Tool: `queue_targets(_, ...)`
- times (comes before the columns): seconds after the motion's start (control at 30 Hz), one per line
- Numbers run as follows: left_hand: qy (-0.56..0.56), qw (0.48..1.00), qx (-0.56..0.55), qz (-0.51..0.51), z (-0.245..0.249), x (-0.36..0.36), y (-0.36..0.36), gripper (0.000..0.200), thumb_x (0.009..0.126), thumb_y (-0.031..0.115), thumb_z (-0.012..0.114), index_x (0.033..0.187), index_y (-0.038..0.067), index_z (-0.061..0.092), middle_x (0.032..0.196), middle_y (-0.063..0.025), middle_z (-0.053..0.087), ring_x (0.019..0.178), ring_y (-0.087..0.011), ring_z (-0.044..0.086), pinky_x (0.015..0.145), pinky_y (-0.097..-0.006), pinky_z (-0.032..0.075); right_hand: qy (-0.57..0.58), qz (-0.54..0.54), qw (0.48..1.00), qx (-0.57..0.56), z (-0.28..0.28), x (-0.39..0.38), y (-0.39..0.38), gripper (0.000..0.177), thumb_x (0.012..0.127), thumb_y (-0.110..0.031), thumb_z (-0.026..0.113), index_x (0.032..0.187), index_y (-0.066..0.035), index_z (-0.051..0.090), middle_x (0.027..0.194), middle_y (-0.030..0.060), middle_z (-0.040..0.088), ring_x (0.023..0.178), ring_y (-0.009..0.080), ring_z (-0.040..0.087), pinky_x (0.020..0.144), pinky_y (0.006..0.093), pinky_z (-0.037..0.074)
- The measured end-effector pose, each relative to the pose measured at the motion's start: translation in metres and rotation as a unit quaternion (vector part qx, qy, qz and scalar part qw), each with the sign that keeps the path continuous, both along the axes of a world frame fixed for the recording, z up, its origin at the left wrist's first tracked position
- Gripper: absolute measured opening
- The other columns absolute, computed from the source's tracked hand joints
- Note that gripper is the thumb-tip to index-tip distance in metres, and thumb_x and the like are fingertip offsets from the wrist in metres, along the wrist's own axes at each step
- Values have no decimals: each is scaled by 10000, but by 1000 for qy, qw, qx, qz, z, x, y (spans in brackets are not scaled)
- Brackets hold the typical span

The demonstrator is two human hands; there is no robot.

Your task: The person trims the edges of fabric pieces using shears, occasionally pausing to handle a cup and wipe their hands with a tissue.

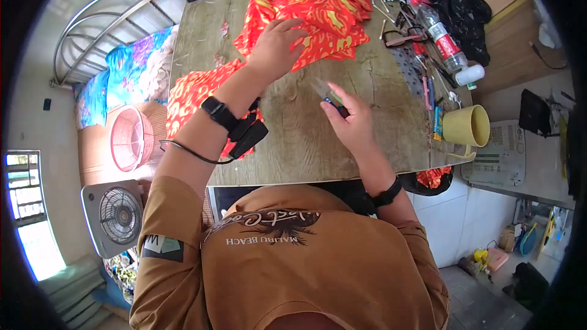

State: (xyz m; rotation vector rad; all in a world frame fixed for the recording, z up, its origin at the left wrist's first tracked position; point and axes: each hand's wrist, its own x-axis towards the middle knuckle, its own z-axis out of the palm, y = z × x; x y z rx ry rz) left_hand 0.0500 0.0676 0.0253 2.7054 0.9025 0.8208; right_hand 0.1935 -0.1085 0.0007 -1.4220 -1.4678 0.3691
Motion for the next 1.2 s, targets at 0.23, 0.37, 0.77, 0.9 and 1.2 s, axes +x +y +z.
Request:
queue_targets(0.23,83,995,51,32,0,30,17,365,816,265,575,1175,199,576,1395,-90,356,1294,-332,286,1052,-433,288,21,25,999,-16,8,-10,1,382,769,-138,686,1137,-83,597,769,91,585,645,171,544,605,269,437)
queue_targets(0.37,78,991,67,83,2,46,35,379,820,291,571,1189,203,567,1417,-105,323,1305,-334,268,1061,-445,266,47,27,998,-18,9,-9,0,389,777,-137,678,1152,-91,589,693,71,518,588,155,483,546,264,394)
queue_targets(0.77,25,997,14,70,15,61,92,328,827,306,554,1105,145,622,1236,-79,540,1142,-289,485,1000,-383,351,91,50,994,-44,4,-8,2,413,796,-127,667,1194,-81,564,683,14,470,576,100,427,522,236,354)
queue_targets(0.9,-36,999,24,32,24,52,91,275,826,260,571,1054,123,639,1123,-75,606,1040,-281,550,940,-392,401,129,50,987,-85,9,-9,2,404,798,-123,667,1185,-67,566,683,2,460,584,85,423,527,228,352)
queue_targets(1.2,-132,989,15,-58,60,20,31,251,787,52,637,1032,43,579,905,-71,622,879,-196,590,795,-303,462,108,5,992,-66,1,-2,6,426,781,-128,689,1180,-52,560,791,13,546,650,77,474,590,214,401)
